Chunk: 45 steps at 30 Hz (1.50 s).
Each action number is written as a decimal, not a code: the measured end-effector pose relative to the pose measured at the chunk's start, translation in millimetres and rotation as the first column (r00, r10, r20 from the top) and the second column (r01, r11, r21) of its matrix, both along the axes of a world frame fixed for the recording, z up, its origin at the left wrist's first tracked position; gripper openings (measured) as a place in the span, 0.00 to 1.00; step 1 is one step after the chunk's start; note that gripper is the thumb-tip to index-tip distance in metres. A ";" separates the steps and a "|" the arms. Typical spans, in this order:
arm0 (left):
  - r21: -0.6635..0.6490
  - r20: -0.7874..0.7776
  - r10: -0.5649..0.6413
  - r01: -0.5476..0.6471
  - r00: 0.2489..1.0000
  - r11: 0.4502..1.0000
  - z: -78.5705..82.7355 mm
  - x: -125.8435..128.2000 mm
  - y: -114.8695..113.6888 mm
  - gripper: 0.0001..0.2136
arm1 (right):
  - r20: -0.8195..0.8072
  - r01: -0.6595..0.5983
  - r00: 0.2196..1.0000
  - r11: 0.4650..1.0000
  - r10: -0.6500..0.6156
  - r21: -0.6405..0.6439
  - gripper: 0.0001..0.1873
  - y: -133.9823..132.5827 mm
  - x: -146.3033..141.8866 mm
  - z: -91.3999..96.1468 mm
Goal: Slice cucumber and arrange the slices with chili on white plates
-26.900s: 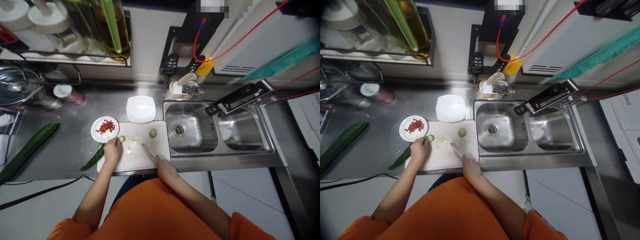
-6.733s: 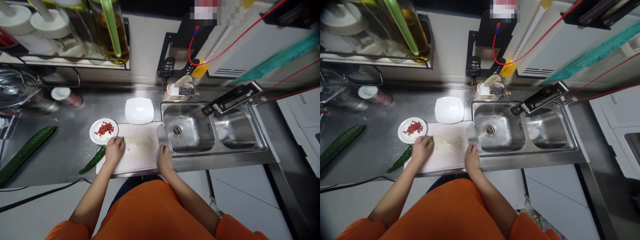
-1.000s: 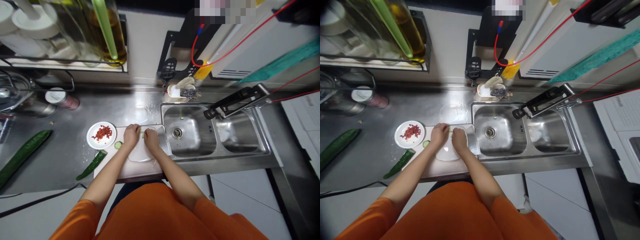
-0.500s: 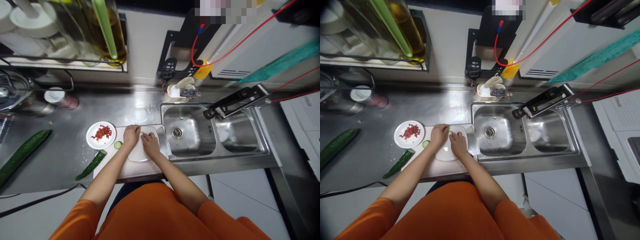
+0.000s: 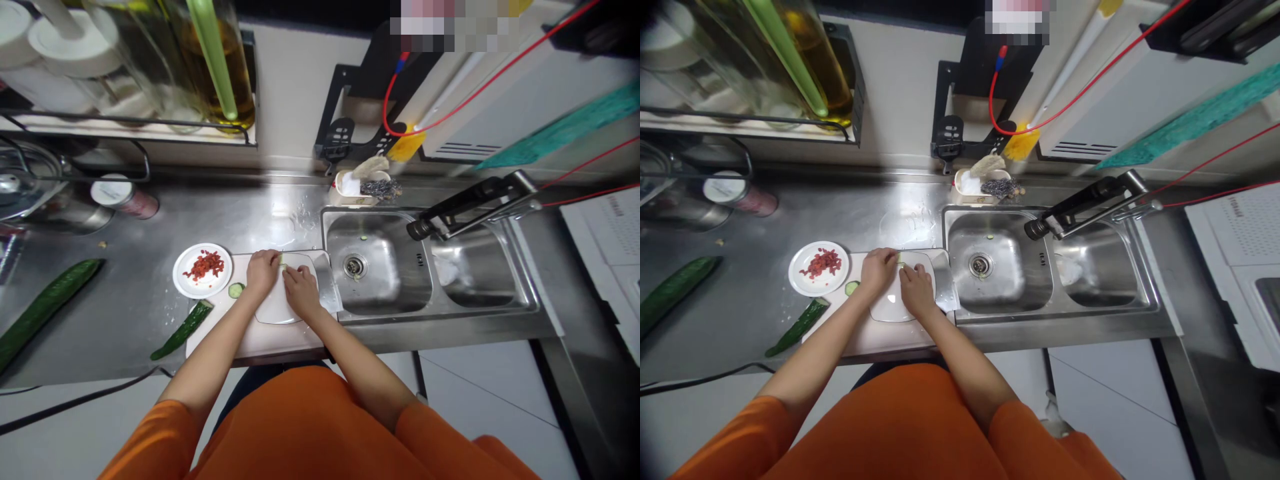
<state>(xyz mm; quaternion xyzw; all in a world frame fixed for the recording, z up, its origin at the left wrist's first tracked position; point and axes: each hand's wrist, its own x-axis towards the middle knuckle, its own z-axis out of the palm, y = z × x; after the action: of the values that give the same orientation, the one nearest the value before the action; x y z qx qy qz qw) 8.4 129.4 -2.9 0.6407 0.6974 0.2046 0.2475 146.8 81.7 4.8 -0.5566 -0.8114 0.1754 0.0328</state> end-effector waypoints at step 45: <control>-0.326 0.301 0.557 -0.465 0.774 0.823 32.6 -66.9 -96.3 0.17 | -0.447 0.066 0.884 0.982 -0.138 -0.174 0.13 -33.0 11.6 11.5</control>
<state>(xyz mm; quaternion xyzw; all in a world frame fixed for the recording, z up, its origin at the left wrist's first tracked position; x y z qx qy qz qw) -58.5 33.2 29.7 0.3389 0.8027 0.3021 0.3868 158.4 48.7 16.3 -0.5426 -0.7344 0.3615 0.1887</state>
